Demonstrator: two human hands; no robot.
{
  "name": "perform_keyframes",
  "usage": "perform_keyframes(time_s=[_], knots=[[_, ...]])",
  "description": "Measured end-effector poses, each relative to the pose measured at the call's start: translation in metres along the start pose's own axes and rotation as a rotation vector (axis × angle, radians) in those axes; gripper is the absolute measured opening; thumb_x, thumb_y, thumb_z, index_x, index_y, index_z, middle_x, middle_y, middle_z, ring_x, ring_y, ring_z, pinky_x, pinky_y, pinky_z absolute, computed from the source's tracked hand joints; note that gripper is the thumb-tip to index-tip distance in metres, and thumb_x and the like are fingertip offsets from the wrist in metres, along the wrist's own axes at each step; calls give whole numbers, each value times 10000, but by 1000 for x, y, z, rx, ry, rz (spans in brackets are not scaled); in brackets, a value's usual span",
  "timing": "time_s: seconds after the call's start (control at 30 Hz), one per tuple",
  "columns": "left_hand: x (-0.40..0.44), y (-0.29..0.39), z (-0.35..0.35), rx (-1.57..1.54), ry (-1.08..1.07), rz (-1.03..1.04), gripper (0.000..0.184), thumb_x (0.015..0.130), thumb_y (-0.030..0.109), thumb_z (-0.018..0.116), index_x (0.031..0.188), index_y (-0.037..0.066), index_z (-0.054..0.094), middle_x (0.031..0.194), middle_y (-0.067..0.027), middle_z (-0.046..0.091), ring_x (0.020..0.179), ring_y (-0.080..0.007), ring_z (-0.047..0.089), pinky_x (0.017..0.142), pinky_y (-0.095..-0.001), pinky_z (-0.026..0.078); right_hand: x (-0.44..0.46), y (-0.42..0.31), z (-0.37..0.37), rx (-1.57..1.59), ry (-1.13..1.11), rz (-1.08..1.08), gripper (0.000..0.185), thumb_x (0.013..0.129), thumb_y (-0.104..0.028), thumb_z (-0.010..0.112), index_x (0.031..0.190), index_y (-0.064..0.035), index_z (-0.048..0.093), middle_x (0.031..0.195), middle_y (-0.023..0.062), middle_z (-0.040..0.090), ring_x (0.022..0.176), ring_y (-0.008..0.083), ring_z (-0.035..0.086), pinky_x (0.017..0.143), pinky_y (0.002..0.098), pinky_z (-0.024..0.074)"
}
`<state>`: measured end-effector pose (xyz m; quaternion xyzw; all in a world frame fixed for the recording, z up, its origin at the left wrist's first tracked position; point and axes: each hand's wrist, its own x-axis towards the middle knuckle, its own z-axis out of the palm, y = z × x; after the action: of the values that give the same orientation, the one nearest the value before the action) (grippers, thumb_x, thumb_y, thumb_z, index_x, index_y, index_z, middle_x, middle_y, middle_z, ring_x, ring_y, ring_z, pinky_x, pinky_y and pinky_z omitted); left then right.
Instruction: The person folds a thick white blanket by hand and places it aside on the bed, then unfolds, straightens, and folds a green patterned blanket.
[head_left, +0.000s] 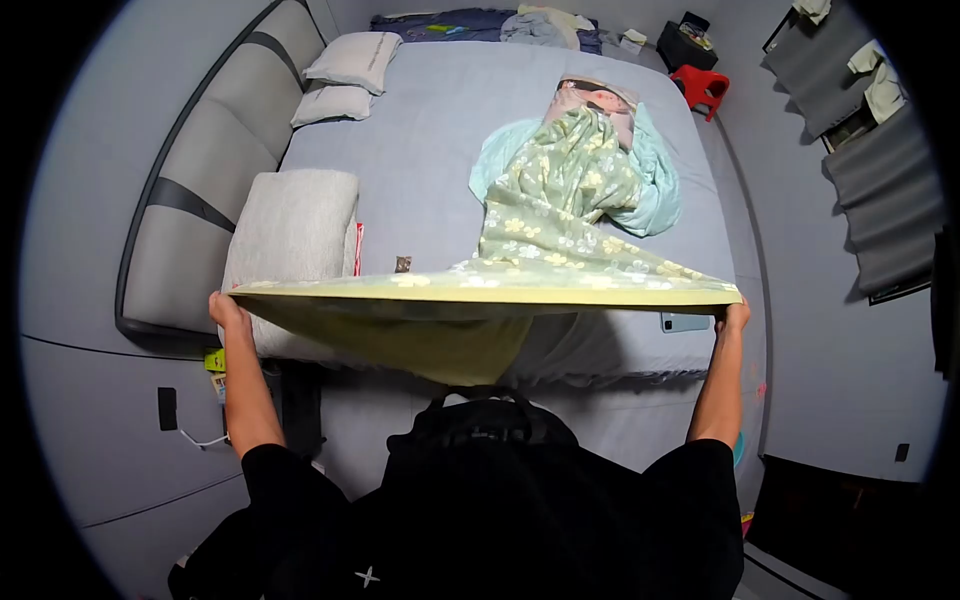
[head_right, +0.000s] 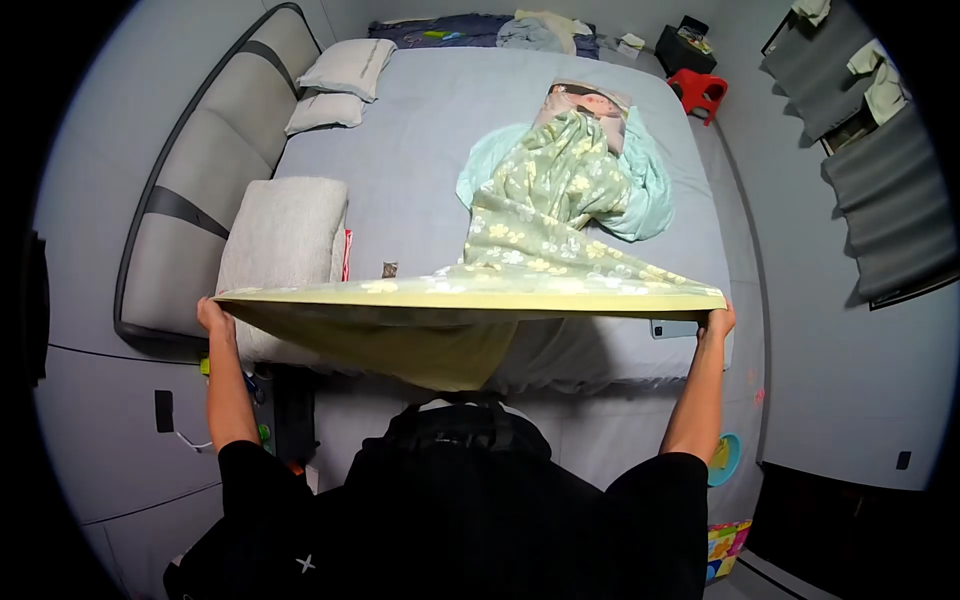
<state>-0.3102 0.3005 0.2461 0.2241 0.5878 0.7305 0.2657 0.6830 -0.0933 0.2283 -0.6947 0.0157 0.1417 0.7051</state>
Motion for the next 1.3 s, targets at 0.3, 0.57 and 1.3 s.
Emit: perform_keyframes(time_s=[0.3,0.57,1.3], knots=[[-106,60,83,-351,-643,-217,212,859,96,460,1064,76,509,772,-41,501,689,-151,505,624,-320,478,-169,-67,169,1,-635,-280,293,869,-73,609,1151,6,593,1033,100,639,878,179,630,803,300,531],[-346,98,132,636,-1579,351,609,663,255,844,1158,43,559,1020,-83,627,953,-201,604,851,-309,499,-487,-75,293,16,-1338,-249,277,820,-37,632,1096,-49,608,1004,99,660,909,175,639,787,314,516],[-245,253,-84,-657,-525,-170,663,781,241,540,1361,-55,413,1313,-247,522,1189,-397,529,1019,-515,439,-356,276,319,430,-803,958,684,929,-575,406,1433,-112,409,1435,121,449,1273,342,446,1077,476,354]])
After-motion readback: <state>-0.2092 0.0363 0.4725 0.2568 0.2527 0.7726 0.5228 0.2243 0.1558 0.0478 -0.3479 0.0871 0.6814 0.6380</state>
